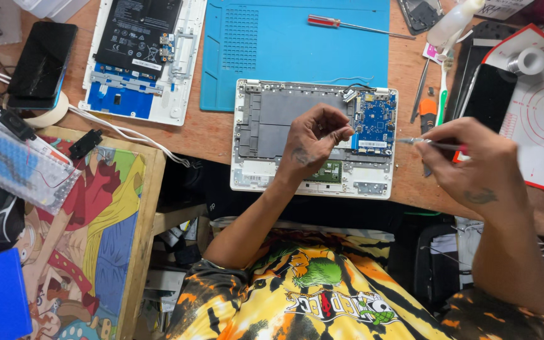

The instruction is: The person uses a screwdriver to remove screws from a disassembled laptop, then disconnects and reconnects internal ribbon cables and connectors on the motherboard. The work is performed on a cluttered workbench with tools and spare parts visible.

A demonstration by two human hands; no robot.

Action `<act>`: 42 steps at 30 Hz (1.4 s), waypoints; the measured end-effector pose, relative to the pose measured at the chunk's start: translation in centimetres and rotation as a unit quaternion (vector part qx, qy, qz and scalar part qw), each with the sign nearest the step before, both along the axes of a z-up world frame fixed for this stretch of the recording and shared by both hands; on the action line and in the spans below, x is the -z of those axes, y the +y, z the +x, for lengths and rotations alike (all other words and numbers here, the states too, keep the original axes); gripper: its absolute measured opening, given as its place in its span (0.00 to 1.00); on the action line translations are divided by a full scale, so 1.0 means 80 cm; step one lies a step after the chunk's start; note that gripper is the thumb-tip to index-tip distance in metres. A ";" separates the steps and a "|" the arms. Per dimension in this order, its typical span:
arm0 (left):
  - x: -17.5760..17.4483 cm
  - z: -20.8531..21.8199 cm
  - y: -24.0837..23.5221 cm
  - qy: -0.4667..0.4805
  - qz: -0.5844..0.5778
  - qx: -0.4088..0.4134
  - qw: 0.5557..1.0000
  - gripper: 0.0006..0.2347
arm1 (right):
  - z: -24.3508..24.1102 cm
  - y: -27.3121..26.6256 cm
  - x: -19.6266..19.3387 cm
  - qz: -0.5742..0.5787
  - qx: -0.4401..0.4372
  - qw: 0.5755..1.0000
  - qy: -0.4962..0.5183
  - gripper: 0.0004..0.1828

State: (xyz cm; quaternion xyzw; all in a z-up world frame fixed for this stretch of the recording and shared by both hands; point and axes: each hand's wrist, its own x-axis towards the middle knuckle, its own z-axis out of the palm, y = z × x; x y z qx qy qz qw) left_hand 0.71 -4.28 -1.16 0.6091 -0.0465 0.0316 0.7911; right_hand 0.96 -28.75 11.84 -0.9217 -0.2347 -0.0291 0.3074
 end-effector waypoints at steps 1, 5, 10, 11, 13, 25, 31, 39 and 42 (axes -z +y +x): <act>0.001 -0.001 -0.003 0.002 -0.016 0.001 1.000 0.05 | -0.002 0.000 0.002 0.054 -0.003 0.998 -0.020 0.10; 0.007 -0.007 -0.016 -0.032 -0.099 0.004 0.995 0.05 | -0.010 0.004 0.032 0.196 0.031 0.980 -0.030 0.13; 0.012 -0.014 -0.025 -0.014 -0.158 0.002 0.987 0.06 | -0.013 0.000 0.080 0.293 -0.015 0.956 -0.019 0.13; 0.011 -0.014 -0.025 -0.009 -0.143 -0.001 0.990 0.06 | -0.015 -0.001 0.086 0.295 -0.012 0.955 -0.018 0.13; 0.010 -0.015 -0.023 0.002 -0.113 -0.007 0.994 0.06 | -0.018 -0.004 0.097 0.304 -0.007 0.952 -0.015 0.13; 0.010 -0.037 -0.019 0.050 -0.086 0.010 0.995 0.07 | -0.031 -0.002 0.123 0.331 0.003 0.943 0.038 0.12; 0.008 -0.044 -0.018 0.052 -0.079 0.026 0.995 0.07 | -0.039 -0.009 0.125 0.329 0.001 0.944 0.025 0.13; 0.003 -0.050 -0.027 0.047 -0.050 0.039 0.997 0.07 | -0.054 -0.009 0.131 0.381 0.024 0.922 0.061 0.12; 0.001 -0.042 -0.031 0.052 -0.021 0.048 0.997 0.06 | -0.055 -0.016 0.125 0.300 0.018 0.954 -0.010 0.15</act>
